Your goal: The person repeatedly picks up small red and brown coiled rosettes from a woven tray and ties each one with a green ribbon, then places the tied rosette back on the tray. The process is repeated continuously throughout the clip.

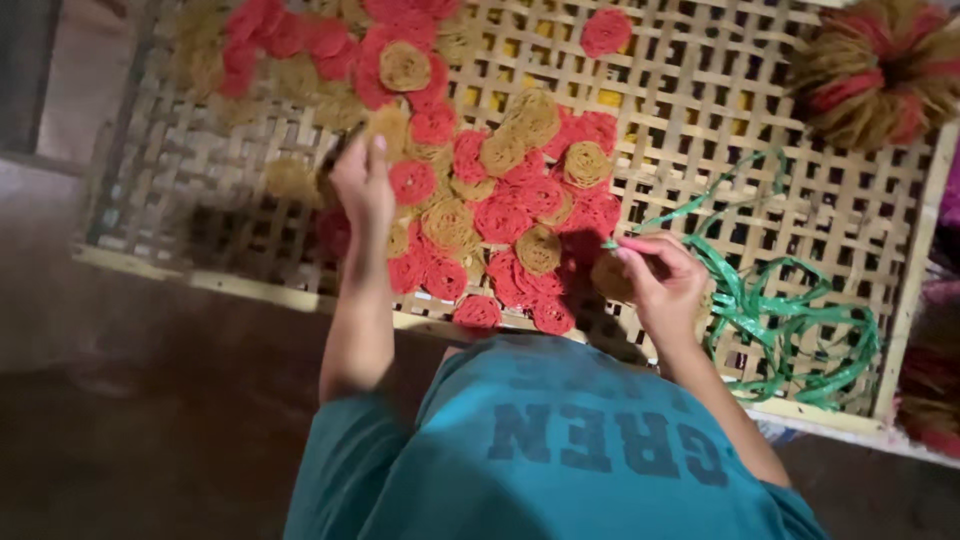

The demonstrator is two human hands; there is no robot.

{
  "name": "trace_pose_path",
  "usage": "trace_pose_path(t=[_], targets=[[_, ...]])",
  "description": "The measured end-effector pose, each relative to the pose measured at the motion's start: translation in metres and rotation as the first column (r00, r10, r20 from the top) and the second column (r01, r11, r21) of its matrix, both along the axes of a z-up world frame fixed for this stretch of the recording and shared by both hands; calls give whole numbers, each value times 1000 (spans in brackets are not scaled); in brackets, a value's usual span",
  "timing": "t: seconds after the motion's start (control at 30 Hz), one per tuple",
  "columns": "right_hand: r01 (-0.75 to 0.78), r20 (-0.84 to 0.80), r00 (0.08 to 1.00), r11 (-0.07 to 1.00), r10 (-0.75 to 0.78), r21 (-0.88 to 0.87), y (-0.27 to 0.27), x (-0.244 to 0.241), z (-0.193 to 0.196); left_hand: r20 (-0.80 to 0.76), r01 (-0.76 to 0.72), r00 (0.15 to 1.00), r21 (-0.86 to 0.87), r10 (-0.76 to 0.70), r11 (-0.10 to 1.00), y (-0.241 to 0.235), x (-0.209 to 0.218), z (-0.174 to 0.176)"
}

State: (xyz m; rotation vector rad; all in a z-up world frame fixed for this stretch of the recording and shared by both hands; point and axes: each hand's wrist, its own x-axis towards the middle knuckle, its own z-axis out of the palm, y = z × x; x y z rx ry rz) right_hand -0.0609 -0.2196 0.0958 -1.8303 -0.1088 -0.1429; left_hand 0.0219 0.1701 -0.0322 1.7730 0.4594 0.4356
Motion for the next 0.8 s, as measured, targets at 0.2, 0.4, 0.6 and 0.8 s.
trace_pose_path(t=[0.2,0.4,0.6,0.8], targets=[[22,145,989,968,15,-249,8,2,-4,60,317,882,-808,-467,497,-129,-46,26],[58,187,982,959,-5,-276,15,0,0,123,497,753,-751,-647,435,-180,-64,61],[89,253,967,942,-5,-324,16,2,4,124,576,723,-651,-679,495,-196,-67,65],[67,274,961,933,34,-353,16,3,0,101,636,731,-460,-675,620,-204,-72,71]])
